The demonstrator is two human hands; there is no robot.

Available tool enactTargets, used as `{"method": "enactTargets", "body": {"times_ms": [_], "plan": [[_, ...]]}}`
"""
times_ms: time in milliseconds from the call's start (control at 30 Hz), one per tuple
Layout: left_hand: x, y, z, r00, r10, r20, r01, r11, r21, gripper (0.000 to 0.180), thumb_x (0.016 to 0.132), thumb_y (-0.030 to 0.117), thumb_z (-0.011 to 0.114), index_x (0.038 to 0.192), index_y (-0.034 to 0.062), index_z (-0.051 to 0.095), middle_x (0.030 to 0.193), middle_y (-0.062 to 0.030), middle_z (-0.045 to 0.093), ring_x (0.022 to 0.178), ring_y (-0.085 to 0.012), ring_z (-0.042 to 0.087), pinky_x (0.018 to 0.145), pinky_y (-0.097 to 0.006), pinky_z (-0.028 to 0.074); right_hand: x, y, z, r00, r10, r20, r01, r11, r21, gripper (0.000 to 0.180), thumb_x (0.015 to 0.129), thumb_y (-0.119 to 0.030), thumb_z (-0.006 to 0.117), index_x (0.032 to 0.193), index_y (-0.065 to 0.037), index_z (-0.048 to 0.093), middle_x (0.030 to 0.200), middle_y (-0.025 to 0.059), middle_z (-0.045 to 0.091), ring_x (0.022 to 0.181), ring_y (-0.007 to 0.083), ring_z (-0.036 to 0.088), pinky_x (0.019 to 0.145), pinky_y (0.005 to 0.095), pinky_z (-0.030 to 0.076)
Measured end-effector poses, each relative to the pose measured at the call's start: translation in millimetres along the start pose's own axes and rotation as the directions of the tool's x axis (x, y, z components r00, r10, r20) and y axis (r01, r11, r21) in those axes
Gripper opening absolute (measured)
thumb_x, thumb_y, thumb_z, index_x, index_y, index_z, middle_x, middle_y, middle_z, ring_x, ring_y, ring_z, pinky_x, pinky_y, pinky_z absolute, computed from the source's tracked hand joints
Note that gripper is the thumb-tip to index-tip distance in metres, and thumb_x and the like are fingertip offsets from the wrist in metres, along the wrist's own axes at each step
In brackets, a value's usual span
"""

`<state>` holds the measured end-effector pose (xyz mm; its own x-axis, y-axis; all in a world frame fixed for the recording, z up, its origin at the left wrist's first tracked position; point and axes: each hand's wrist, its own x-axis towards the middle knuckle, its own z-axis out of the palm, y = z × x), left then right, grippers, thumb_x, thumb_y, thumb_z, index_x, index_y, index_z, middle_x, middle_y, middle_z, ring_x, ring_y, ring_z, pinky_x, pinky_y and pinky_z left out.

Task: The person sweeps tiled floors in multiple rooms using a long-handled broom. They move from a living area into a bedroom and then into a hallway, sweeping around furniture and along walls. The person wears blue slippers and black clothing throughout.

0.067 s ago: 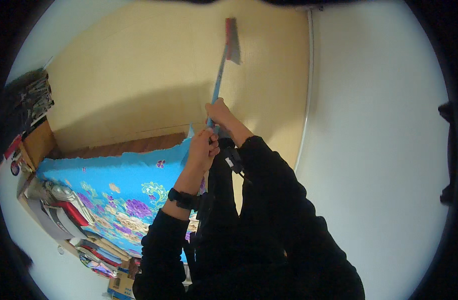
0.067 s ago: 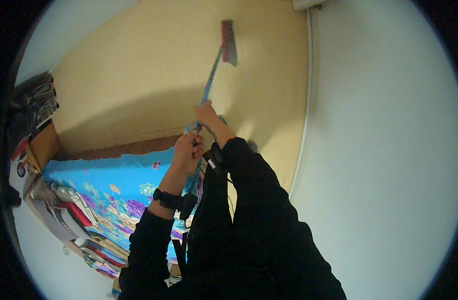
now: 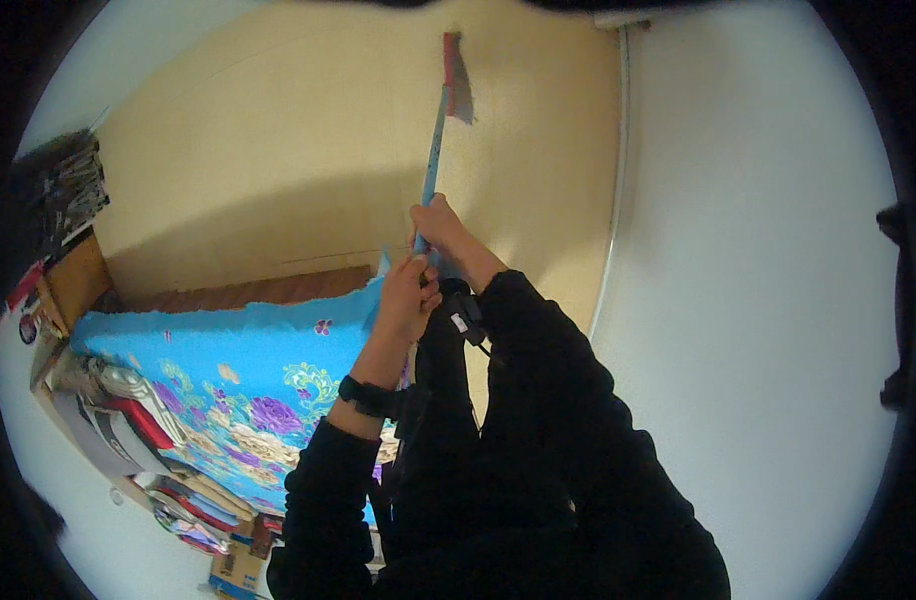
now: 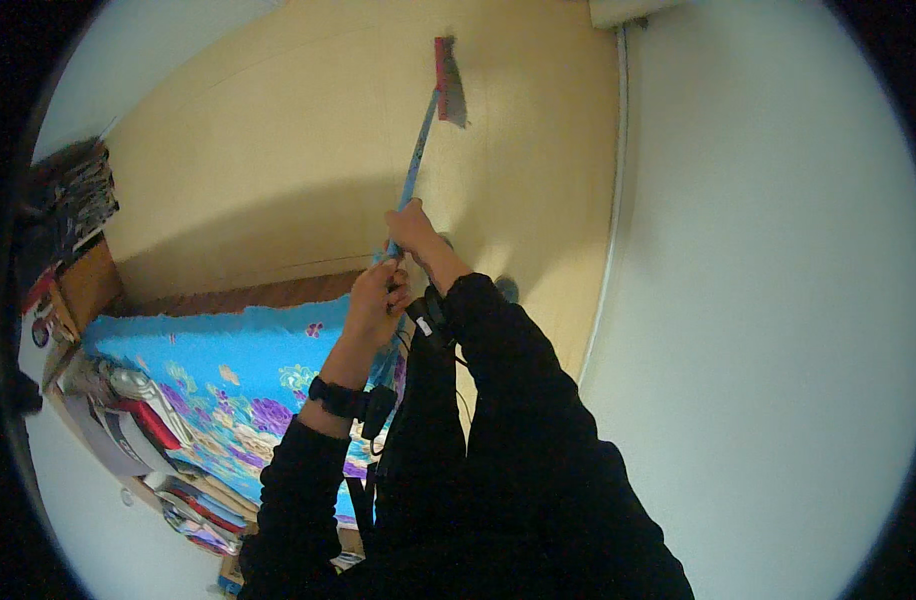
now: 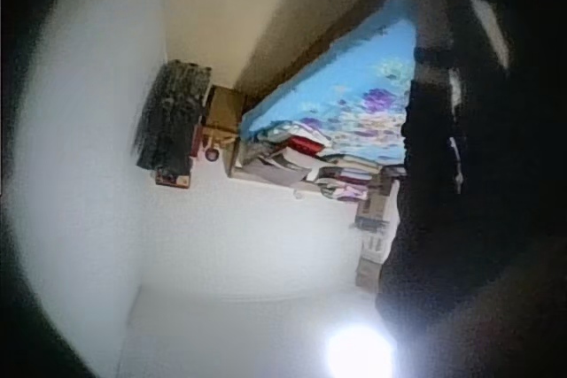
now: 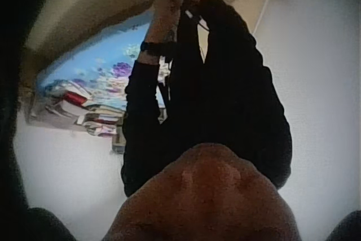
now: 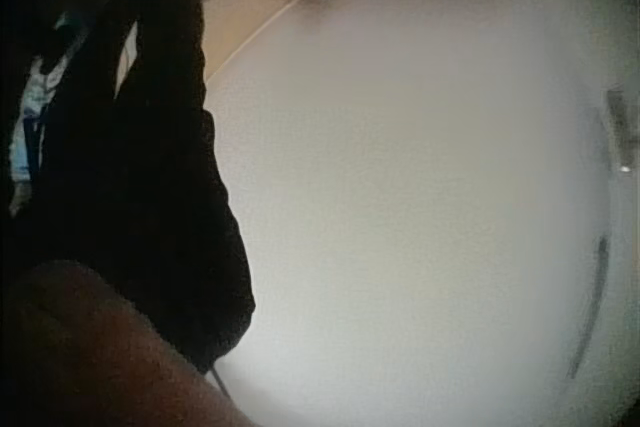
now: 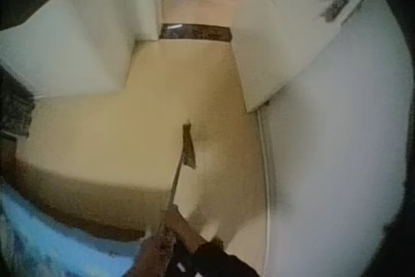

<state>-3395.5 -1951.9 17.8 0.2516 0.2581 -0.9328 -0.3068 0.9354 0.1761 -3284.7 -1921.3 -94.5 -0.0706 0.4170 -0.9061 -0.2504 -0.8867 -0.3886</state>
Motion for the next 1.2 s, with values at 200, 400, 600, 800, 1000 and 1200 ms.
{"method": "enactTargets", "body": {"times_ms": [200, 400, 600, 800, 1000, 1200], "plan": [[-15, -17, 30, 0.981, 0.032, 0.193, -0.087, 0.955, 0.284, 0.025, 0.095, 0.029, 0.051, 0.104, 0.0062, 0.056, 0.080, -0.0036, 0.055, 0.064, -0.0152, 0.054, 0.059, -0.028, 0.048, -58, -29, -45, 0.985, -0.168, 0.044, 0.172, 0.978, -0.116, 0.029, 0.084, -0.015, 0.052, 0.109, -0.003, 0.042, 0.076, 0.0087, 0.053, 0.059, 0.0192, 0.056, 0.052, 0.0348, 0.047], [15, -51, 44, 0.993, 0.085, 0.079, -0.106, 0.943, 0.314, 0.037, 0.095, 0.035, 0.052, 0.115, 0.0044, 0.056, 0.083, -0.0047, 0.060, 0.072, -0.0134, 0.060, 0.062, -0.028, 0.049, -73, -98, -203, 0.978, -0.161, -0.134, 0.032, 0.746, -0.665, 0.029, 0.091, -0.019, 0.048, 0.117, -0.006, 0.051, 0.086, 0.0170, 0.061, 0.074, 0.0304, 0.061, 0.066, 0.0427, 0.050], [28, -91, 78, 0.928, 0.199, -0.315, -0.183, 0.980, 0.081, 0.030, 0.095, 0.025, 0.049, 0.113, 0.0028, 0.057, 0.079, -0.0060, 0.062, 0.066, -0.0132, 0.061, 0.057, -0.026, 0.048, -52, -167, -266, 0.954, -0.287, 0.083, 0.077, -0.034, -0.996, 0.034, 0.093, -0.022, 0.047, 0.123, -0.005, 0.050, 0.091, 0.0234, 0.063, 0.085, 0.0434, 0.060, 0.072, 0.0497, 0.048], [20, -120, 146, 0.899, 0.088, -0.429, -0.146, 0.984, -0.104, 0.026, 0.095, 0.021, 0.049, 0.111, 0.0034, 0.057, 0.075, -0.0047, 0.060, 0.064, -0.0120, 0.058, 0.056, -0.025, 0.047, -56, -138, -257, 0.862, 0.060, 0.504, 0.488, -0.366, -0.792, 0.032, 0.092, -0.021, 0.049, 0.117, -0.002, 0.051, 0.078, 0.0184, 0.064, 0.069, 0.0368, 0.064, 0.057, 0.0476, 0.050], [11, -133, 176, 0.867, 0.096, -0.488, -0.085, 0.995, 0.045, 0.024, 0.095, 0.019, 0.048, 0.110, 0.0032, 0.059, 0.074, -0.0047, 0.061, 0.061, -0.0113, 0.057, 0.054, -0.025, 0.046, 15, -110, -247, 0.762, 0.073, 0.644, 0.553, -0.590, -0.588, 0.018, 0.082, -0.016, 0.054, 0.074, -0.006, 0.066, 0.071, 0.0139, 0.065, 0.067, 0.0325, 0.066, 0.057, 0.0463, 0.050], [33, -122, 180, 0.878, 0.087, -0.470, -0.166, 0.978, -0.128, 0.024, 0.095, 0.019, 0.049, 0.108, 0.0024, 0.058, 0.073, -0.0033, 0.058, 0.063, -0.0104, 0.056, 0.054, -0.024, 0.045, 95, -322, -335, 0.815, -0.184, 0.549, 0.255, -0.736, -0.627, 0.024, 0.087, -0.025, 0.051, 0.083, -0.009, 0.069, 0.080, 0.0129, 0.067, 0.076, 0.0332, 0.065, 0.065, 0.0471, 0.051]]}}
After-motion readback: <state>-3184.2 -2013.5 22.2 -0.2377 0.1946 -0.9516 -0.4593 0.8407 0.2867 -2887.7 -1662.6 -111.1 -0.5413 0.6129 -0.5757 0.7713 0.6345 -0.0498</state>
